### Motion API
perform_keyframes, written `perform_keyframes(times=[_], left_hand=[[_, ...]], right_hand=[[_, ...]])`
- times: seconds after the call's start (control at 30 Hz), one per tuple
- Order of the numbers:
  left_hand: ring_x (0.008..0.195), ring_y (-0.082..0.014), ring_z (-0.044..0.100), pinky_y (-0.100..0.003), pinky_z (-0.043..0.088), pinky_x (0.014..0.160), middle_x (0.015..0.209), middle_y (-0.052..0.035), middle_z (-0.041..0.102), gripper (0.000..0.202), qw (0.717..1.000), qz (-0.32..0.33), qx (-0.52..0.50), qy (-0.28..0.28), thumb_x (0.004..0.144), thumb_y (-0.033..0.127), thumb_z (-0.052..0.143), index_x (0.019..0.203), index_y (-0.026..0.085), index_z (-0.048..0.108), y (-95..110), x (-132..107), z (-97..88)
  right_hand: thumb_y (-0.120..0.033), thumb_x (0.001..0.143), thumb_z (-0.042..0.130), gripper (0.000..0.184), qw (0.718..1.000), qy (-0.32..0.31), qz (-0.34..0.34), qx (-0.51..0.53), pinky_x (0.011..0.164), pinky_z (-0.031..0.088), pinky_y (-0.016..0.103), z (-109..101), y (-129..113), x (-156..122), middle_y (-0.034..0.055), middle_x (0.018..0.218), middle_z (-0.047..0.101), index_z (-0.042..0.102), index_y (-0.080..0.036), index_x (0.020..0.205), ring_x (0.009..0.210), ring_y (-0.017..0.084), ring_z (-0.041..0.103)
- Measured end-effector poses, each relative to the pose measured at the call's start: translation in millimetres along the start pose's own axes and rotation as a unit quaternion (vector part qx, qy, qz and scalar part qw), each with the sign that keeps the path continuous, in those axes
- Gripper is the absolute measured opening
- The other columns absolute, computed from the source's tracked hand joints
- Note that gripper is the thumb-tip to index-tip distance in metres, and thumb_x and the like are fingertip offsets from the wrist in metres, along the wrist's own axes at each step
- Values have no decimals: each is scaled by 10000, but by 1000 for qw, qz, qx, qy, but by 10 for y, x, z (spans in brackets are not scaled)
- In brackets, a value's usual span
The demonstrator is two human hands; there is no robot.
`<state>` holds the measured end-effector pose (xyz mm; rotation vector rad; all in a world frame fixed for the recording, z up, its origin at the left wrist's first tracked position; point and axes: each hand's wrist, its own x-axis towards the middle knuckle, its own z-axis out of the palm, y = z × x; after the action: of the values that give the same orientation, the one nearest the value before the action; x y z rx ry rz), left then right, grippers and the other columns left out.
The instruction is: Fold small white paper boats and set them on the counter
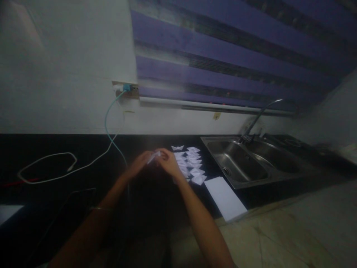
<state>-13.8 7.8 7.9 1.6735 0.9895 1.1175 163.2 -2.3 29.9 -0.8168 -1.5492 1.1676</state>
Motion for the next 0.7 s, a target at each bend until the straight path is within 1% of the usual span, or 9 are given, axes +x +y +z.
perform_keyframes(times=[0.07, 0.13, 0.23, 0.33, 0.43, 0.53, 0.63, 0.7], left_hand=[[872, -184, 582, -289, 464, 760, 1012, -48, 643, 391, 999, 16, 31, -29, 889, 489, 441, 1080, 192, 608, 48, -26, 27], [854, -185, 584, -302, 451, 799, 962, -40, 657, 384, 996, 26, 76, -45, 897, 492, 423, 1012, 193, 634, 87, -48, 34], [794, -191, 587, -302, 451, 769, 858, -37, 665, 380, 991, 34, 123, -36, 898, 490, 416, 897, 187, 646, 107, -61, 25], [762, -204, 590, -305, 455, 731, 793, -46, 666, 343, 992, 40, 123, -14, 895, 458, 427, 851, 191, 637, 89, -52, 26], [759, -208, 599, -306, 453, 722, 802, -57, 674, 308, 991, 47, 121, -14, 900, 423, 425, 867, 198, 633, 59, -36, 48], [765, -202, 601, -310, 445, 738, 847, -63, 669, 321, 989, 54, 135, -21, 921, 409, 383, 913, 195, 622, 46, -28, 78], [776, -198, 595, -309, 439, 746, 860, -61, 658, 338, 991, 51, 123, -27, 930, 414, 359, 969, 187, 606, 70, -44, 93], [760, -191, 581, -296, 440, 726, 836, -55, 651, 338, 993, 49, 100, -32, 919, 428, 378, 972, 183, 605, 103, -68, 89]], right_hand=[[-347, 779, 647, 334, 1000, -3, 1, -9, 593, 498, 257, -8, 15, 3, 16, 810, 629, 592, -198, 1074, 615, 119, 587], [-348, 776, 650, 347, 1000, -11, 3, -8, 590, 494, 254, -19, 30, 6, 10, 801, 629, 591, -201, 1085, 610, 118, 584], [-346, 773, 653, 361, 1000, -25, 4, 4, 585, 487, 251, -36, 41, 8, 5, 787, 625, 590, -202, 1098, 605, 116, 576], [-349, 779, 647, 384, 999, -44, 17, 28, 596, 489, 252, -48, 40, 6, -4, 758, 614, 585, -208, 1131, 605, 113, 564], [-382, 785, 633, 405, 994, -54, 46, 78, 609, 508, 263, -58, 45, 9, 10, 780, 607, 594, -202, 1146, 654, 127, 571], [-392, 762, 641, 393, 986, -56, 71, 143, 606, 527, 276, -73, 52, 17, 39, 837, 610, 625, -186, 1097, 738, 158, 583], [-372, 745, 656, 376, 976, -77, 77, 187, 630, 538, 298, -84, 45, 18, 48, 852, 611, 638, -180, 1068, 789, 180, 585], [-369, 738, 666, 350, 977, -74, 73, 189, 648, 537, 300, -85, 40, 15, 42, 836, 609, 648, -179, 1031, 777, 173, 581]])
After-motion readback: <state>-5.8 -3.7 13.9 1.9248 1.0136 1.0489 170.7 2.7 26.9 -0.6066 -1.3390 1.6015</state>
